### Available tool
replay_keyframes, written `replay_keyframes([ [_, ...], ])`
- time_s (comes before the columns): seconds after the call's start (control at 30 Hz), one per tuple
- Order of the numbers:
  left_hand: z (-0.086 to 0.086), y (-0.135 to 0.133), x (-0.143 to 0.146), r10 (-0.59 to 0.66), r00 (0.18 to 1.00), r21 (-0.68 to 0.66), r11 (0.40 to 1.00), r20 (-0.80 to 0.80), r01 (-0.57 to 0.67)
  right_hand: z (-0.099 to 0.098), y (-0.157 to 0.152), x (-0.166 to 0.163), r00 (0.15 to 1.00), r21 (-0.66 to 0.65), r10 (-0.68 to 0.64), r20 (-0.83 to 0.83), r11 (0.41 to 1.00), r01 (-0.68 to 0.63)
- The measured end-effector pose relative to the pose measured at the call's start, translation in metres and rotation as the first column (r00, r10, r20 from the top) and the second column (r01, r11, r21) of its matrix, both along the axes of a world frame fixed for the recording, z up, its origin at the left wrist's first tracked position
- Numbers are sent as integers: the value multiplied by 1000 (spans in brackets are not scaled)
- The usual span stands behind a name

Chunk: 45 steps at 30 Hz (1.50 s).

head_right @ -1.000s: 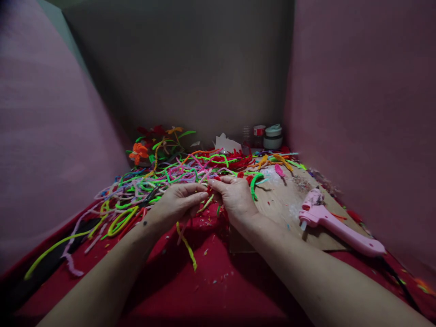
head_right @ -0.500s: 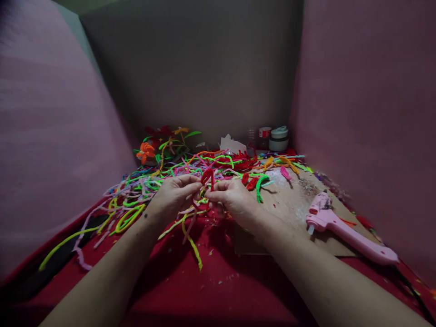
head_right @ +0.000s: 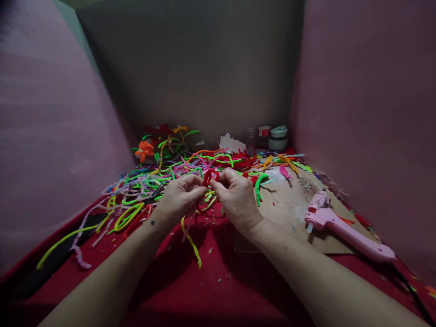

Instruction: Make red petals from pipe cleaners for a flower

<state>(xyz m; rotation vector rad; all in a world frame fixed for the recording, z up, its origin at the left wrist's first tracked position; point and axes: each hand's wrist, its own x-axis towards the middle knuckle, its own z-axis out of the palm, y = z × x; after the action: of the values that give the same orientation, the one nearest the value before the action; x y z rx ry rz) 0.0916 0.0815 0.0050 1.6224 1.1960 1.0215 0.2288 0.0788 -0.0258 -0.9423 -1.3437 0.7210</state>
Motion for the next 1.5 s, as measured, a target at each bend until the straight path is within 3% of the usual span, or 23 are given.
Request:
replay_keyframes([
  [0.13, -4, -1, 1, -33, 999, 38, 999, 7, 33, -2, 0, -2, 999, -50, 32, -17, 998, -33],
  [0.3, -5, -2, 2, -64, 996, 36, 997, 57, 62, 1, 1, -1, 948, -195, 236, -215, 941, -278],
  [0.43, 1, -3, 1, -41, 994, -11, 999, 106, 42, 6, 1, 1, 919, -182, 322, -229, 913, -365],
  [0.7, 1, -6, 0, -116, 982, -21, 993, 150, 120, 1, 1, 2, 948, -136, 290, -128, 942, -307],
  [0.93, 1, -7, 3, -87, 994, -58, 994, 67, 91, 4, 4, 0, 873, -142, 280, -399, 922, -361],
  [1.13, 3, -7, 2, -208, 978, -117, 971, 23, 209, 3, 8, 2, 855, -150, 309, -418, 904, -400],
  [1.5, -2, -4, 1, -226, 973, -63, 973, -39, 223, 5, 4, -1, 840, -205, 192, -507, 920, -334],
])
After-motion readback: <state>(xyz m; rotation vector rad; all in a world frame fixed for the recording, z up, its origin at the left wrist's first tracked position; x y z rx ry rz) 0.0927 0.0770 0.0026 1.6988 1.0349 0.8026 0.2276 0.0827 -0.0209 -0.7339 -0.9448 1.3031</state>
